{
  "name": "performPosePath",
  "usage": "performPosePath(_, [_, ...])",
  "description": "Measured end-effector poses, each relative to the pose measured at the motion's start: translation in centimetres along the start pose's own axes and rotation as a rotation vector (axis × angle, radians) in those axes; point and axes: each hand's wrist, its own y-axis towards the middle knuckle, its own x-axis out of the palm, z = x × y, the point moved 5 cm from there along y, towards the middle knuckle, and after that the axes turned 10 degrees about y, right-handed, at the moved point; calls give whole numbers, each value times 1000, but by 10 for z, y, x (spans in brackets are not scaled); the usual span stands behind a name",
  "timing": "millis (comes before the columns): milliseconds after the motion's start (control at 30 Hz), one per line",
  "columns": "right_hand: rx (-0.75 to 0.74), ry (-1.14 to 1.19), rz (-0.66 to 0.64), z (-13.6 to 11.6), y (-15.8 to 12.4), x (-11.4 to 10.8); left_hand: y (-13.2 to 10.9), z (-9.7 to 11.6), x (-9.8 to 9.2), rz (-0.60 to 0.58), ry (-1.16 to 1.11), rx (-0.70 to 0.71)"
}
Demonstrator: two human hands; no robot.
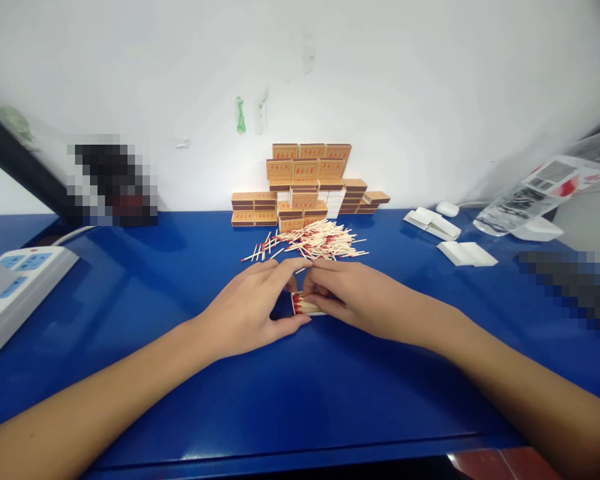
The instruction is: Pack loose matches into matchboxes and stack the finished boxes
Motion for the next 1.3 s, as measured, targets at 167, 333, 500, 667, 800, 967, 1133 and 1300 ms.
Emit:
performPosePath(167, [-42, -28, 60, 4, 1, -17, 0, 0, -2, 5, 5, -6])
performPosePath(333, [-70, -78, 112, 21, 21, -26, 0, -2, -6, 7, 10, -69])
performPosePath(500, [15, -214, 32, 26, 39, -12, 1, -3, -8, -7, 102, -79])
performPosePath(667, [13, -119, 121, 17, 28, -20, 1, -3, -7, -10, 160, -94])
performPosePath(800, [26, 104, 210, 16, 11, -28, 1, -4, -6, -4, 153, -93])
performPosePath(967, [-36, 124, 236, 10, 5, -27, 2, -6, -5, -3, 124, -74])
performPosePath(1133, [32, 310, 376, 9, 5, -31, 2, -9, -6, 8, 121, -66])
performPosePath(1300, [102, 408, 412, 16, 6, -24, 2, -12, -7, 53, 152, -56])
